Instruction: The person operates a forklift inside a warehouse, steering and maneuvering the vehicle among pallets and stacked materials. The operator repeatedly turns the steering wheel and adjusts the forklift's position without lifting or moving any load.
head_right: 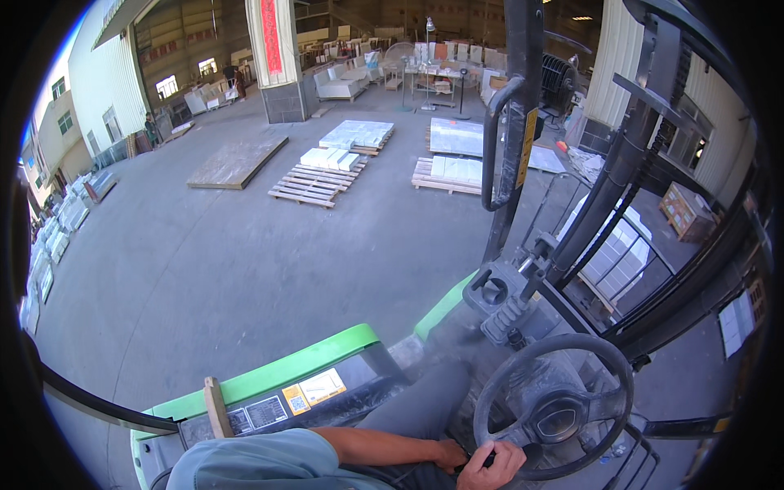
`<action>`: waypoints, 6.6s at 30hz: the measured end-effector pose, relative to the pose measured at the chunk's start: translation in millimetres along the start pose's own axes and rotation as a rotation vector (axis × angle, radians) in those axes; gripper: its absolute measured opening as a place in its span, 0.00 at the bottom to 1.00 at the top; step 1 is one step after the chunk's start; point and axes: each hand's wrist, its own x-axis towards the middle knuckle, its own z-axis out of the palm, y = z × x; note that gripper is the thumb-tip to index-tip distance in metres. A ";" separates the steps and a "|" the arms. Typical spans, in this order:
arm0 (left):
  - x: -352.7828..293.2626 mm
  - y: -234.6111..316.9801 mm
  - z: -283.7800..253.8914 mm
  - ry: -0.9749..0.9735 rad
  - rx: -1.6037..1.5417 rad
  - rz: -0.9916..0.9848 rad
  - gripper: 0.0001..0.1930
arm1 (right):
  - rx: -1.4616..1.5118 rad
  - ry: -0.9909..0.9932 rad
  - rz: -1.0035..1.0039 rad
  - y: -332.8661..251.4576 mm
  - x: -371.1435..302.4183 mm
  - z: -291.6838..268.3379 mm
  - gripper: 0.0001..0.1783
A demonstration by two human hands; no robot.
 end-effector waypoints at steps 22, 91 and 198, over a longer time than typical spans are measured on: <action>-19.4 -42.9 -67.5 -0.006 -0.124 -0.206 0.21 | 0.109 0.318 0.180 88.5 231.2 54.4 0.08; 54.1 -149.1 -208.0 -0.127 -0.123 -0.182 0.24 | 0.035 0.386 0.536 138.5 183.8 117.7 0.06; 90.2 -73.8 -102.8 -0.075 -0.106 -0.172 0.26 | 0.002 0.399 0.269 209.6 211.1 16.5 0.09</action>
